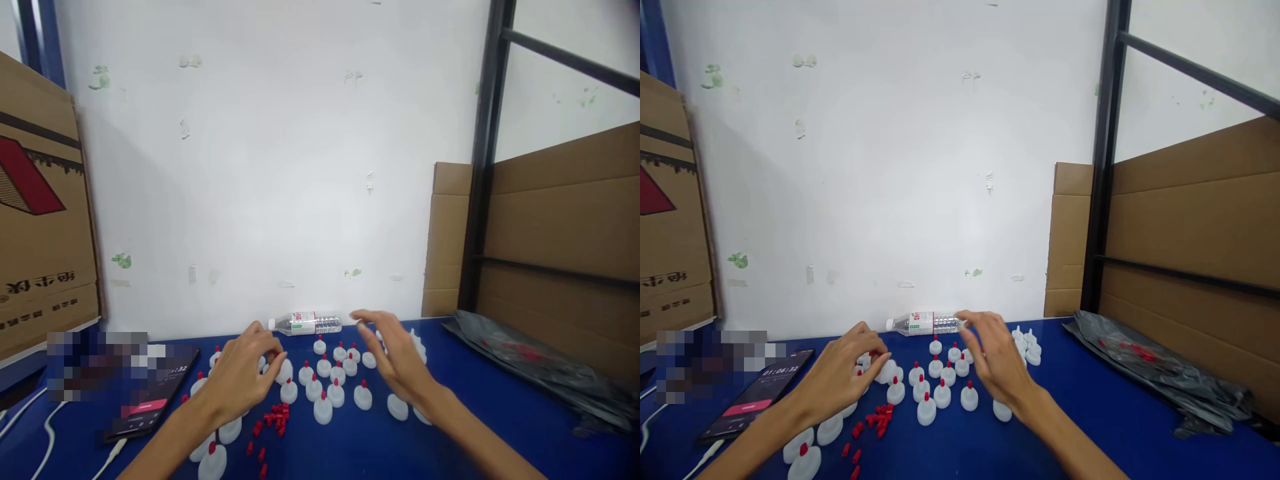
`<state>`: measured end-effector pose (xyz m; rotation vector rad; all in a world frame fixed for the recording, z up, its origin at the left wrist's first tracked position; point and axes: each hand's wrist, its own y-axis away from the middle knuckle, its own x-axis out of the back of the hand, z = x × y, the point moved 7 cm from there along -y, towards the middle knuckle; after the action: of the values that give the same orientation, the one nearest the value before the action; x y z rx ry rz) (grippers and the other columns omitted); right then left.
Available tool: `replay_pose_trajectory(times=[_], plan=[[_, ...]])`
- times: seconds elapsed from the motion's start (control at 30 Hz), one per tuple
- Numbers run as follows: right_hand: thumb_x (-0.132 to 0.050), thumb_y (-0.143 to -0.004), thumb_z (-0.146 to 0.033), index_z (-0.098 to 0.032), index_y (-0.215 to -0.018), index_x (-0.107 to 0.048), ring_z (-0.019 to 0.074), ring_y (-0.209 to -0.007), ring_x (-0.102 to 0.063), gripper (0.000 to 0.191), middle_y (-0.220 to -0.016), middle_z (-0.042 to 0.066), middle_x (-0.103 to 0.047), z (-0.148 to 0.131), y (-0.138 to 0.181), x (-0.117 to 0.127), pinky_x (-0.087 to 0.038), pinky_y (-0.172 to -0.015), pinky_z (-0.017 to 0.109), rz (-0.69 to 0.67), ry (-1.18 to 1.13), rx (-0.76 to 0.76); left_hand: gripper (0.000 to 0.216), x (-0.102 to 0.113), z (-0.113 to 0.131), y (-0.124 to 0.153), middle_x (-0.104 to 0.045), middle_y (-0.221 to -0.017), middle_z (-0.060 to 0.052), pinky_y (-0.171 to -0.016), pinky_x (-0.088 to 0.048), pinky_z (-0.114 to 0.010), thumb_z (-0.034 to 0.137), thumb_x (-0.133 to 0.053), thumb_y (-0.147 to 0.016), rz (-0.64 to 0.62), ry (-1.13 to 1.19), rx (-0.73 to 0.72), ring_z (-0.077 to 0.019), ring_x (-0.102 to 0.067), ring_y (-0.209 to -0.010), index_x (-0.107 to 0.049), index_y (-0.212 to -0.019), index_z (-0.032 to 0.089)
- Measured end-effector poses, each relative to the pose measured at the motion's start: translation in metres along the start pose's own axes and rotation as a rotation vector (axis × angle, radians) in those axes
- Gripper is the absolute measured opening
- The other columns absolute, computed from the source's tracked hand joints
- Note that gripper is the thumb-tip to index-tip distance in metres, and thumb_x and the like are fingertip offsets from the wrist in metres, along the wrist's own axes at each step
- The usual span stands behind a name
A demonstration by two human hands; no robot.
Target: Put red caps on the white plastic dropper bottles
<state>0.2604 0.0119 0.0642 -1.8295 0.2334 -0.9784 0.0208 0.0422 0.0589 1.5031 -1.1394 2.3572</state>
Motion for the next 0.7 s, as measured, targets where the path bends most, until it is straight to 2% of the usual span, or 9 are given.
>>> replay_pose_trajectory(times=[0.1,0.27,0.4,0.53,0.7], plan=[[-0.036,-0.108,-0.032,-0.024,-0.114,-0.061,0.0243,-0.107,-0.06,0.027,-0.11,0.006,-0.067,0.026,-0.005,0.015,-0.043,-0.096,0.041,0.069,0.078,-0.074,0.029,-0.01,-0.009,0.002,-0.064,-0.076,-0.006,-0.065,-0.042,-0.033,0.028,-0.047,-0.093,-0.17,-0.193,-0.023,-0.0252,-0.059,-0.085,-0.061,-0.07,0.02],[-0.027,-0.108,-0.036,-0.024,-0.107,-0.062,0.024,-0.104,-0.061,0.037,-0.11,0.006,-0.067,0.063,-0.005,0.016,-0.042,-0.095,0.04,0.016,0.155,-0.21,0.022,-0.03,-0.023,0.008,-0.066,-0.08,-0.009,-0.064,-0.042,-0.032,0.022,-0.048,-0.089,-0.332,-0.315,0.024,-0.0282,-0.061,-0.09,-0.066,-0.074,0.02],[-0.02,-0.108,-0.039,-0.024,-0.104,-0.063,0.0237,-0.103,-0.062,0.046,-0.108,0.006,-0.069,0.095,0.002,0.008,-0.043,-0.094,0.038,-0.121,0.285,-0.335,0.024,-0.036,-0.032,0.01,-0.065,-0.085,-0.009,-0.066,-0.043,-0.033,0.022,-0.048,-0.09,-0.351,-0.314,0.091,-0.0269,-0.063,-0.086,-0.07,-0.082,0.021],[-0.02,-0.107,-0.043,-0.021,-0.095,-0.067,0.0275,-0.097,-0.064,0.053,-0.096,0.008,-0.071,0.123,0.013,-0.001,-0.044,-0.089,0.04,-0.248,0.364,-0.429,0.026,-0.036,-0.032,0.011,-0.065,-0.089,-0.01,-0.069,-0.044,-0.034,0.025,-0.047,-0.09,-0.336,-0.268,0.092,-0.0254,-0.064,-0.082,-0.072,-0.084,0.021],[-0.02,-0.107,-0.05,-0.019,-0.088,-0.073,0.0324,-0.093,-0.068,0.064,-0.086,0.012,-0.074,0.143,0.031,-0.017,-0.044,-0.089,0.046,-0.445,0.419,-0.522,0.025,-0.035,-0.028,0.013,-0.065,-0.087,-0.011,-0.069,-0.044,-0.036,0.02,-0.048,-0.089,-0.351,-0.298,0.08,-0.0284,-0.064,-0.084,-0.073,-0.085,0.021]])
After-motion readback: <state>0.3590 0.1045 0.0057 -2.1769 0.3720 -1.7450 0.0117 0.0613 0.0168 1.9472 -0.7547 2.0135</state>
